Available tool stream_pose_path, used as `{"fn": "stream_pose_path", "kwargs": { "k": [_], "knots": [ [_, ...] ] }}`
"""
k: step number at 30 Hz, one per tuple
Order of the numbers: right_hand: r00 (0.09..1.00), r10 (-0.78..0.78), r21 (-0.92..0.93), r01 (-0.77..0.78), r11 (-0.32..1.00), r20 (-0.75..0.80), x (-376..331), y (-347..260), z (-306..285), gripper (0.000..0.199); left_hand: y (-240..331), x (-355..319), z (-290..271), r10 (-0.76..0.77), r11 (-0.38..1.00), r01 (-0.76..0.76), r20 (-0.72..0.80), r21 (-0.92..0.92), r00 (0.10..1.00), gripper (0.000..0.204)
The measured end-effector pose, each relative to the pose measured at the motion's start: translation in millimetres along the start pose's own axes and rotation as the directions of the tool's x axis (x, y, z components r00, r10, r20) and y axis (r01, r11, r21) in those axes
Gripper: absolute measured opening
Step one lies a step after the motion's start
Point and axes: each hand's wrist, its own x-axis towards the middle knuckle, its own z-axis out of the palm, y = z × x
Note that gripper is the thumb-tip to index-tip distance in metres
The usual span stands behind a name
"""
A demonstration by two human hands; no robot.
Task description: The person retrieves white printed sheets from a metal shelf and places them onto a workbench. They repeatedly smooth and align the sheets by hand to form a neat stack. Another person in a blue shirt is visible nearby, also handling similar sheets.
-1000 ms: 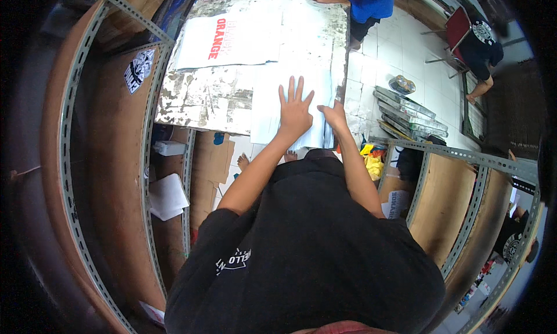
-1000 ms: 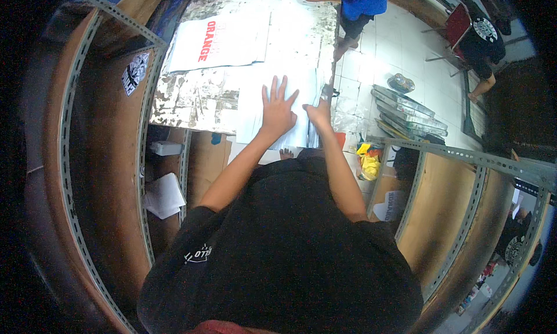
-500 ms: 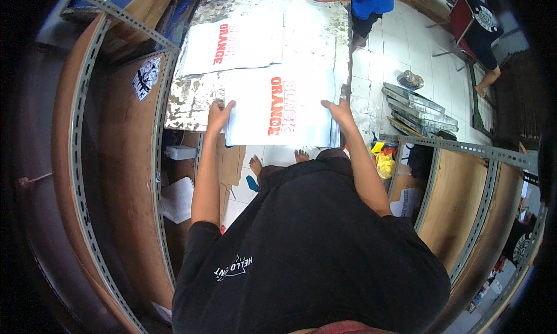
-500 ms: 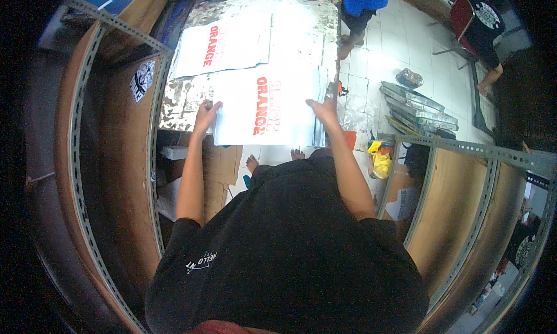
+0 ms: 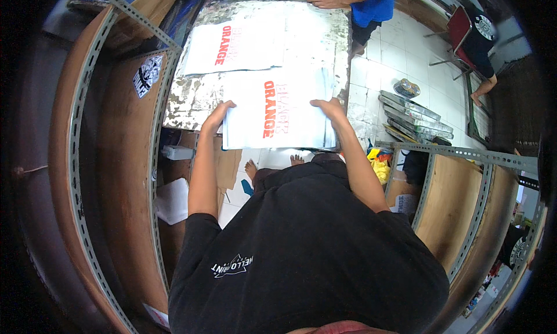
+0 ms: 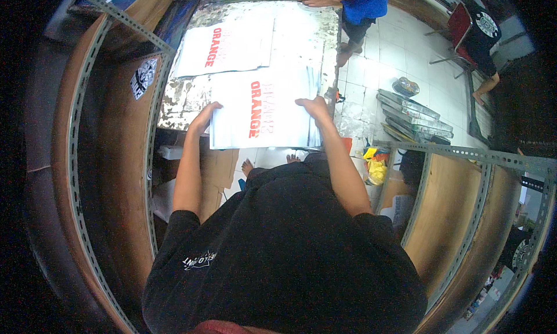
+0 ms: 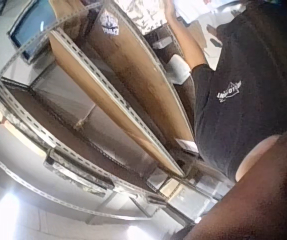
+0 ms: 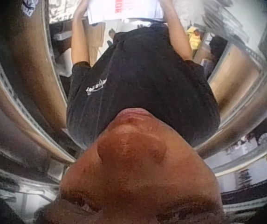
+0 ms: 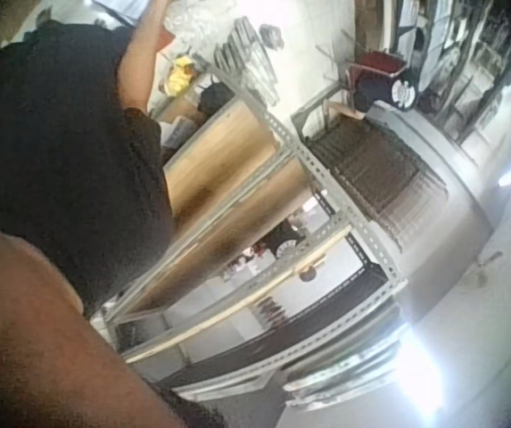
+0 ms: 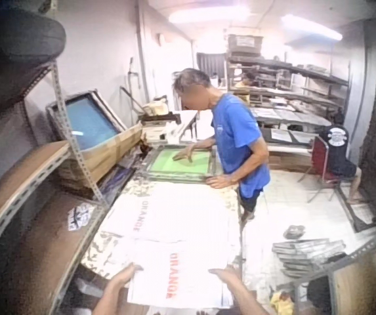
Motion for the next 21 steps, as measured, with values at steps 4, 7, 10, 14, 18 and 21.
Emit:
{"fn": "stream_pose_path", "kwargs": {
  "k": [4,7,10,14,18,21],
  "knots": [
    [0.999,0.043,-0.045,-0.044,0.998,-0.031,30,25,9,0.055,4,0,2,-0.012,1.000,0.013,0.044,-0.021,0.999,0.041],
    [0.999,-0.034,0.017,0.034,0.999,0.011,-1,0,7,0.050,-5,-15,4,0.065,0.997,-0.066,-0.035,-0.038,0.997,0.039],
    [0.974,-0.218,0.044,0.221,0.974,-0.053,-12,1,5,0.047,-13,-25,13,0.301,0.953,-0.287,-0.181,0.097,0.937,0.044],
    [0.877,-0.443,-0.058,0.440,0.896,-0.186,-42,-27,-1,0.041,-5,-56,26,0.549,0.828,-0.543,-0.394,0.138,0.737,0.045],
    [0.770,-0.590,0.140,0.630,0.764,-0.243,-51,-32,-8,0.028,18,-87,39,0.583,0.726,-0.688,-0.508,-0.025,0.634,0.043],
    [0.724,-0.608,0.259,0.687,0.679,-0.324,-51,-31,0,0.027,12,-81,47,0.589,0.676,-0.736,-0.573,-0.037,0.570,0.045]
  ]
}}
